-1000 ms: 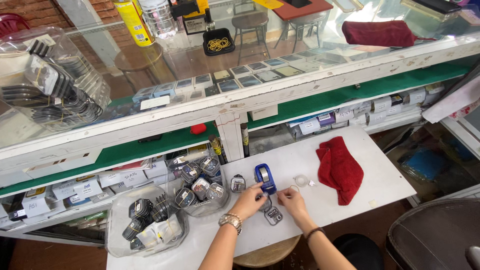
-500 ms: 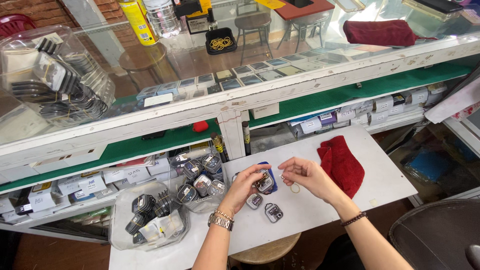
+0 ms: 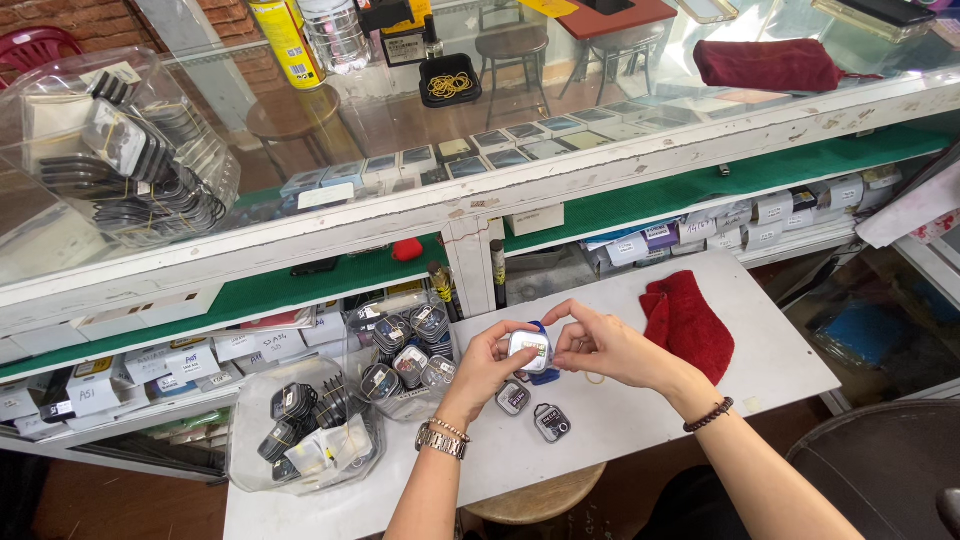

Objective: The person picks up small round tins one at a time from a pile on the counter and wraps tape around each using a blue handheld tape dispenser, setting finished tins in a row next to a red cloth.

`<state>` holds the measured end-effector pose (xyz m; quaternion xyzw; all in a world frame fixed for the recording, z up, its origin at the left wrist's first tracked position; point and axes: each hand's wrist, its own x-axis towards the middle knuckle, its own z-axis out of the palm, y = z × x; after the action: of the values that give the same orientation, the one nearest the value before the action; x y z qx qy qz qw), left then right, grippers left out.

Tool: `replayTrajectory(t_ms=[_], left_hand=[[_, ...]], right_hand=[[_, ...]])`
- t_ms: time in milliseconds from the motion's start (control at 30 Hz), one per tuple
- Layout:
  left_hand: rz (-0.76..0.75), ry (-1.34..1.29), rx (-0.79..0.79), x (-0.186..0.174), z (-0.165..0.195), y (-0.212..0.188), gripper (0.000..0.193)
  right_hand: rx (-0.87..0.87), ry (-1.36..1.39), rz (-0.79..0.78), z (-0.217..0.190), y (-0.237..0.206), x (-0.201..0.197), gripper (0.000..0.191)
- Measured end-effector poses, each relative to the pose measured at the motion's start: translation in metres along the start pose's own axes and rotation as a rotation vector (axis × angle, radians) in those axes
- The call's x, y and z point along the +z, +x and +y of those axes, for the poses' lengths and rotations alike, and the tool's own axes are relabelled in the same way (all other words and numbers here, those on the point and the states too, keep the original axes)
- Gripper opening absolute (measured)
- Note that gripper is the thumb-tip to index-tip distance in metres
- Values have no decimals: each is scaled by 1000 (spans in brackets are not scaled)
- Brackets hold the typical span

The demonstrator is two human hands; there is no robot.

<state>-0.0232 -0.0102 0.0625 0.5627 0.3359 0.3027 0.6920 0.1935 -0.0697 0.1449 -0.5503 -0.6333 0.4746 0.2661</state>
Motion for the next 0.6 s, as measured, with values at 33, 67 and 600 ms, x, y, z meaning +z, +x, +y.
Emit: replayTrajectory(t_ms=[33, 67, 600], left_hand=[[-1, -5, 2, 0, 1, 0, 35], [-3, -9, 5, 1, 2, 0, 35], [75, 91, 9, 9, -1, 0, 31]], right_hand=[[-18, -25, 1, -3, 0, 1, 45], [-35, -51, 2, -5, 1, 1, 45], [-44, -172, 47, -8, 10, 6, 50]])
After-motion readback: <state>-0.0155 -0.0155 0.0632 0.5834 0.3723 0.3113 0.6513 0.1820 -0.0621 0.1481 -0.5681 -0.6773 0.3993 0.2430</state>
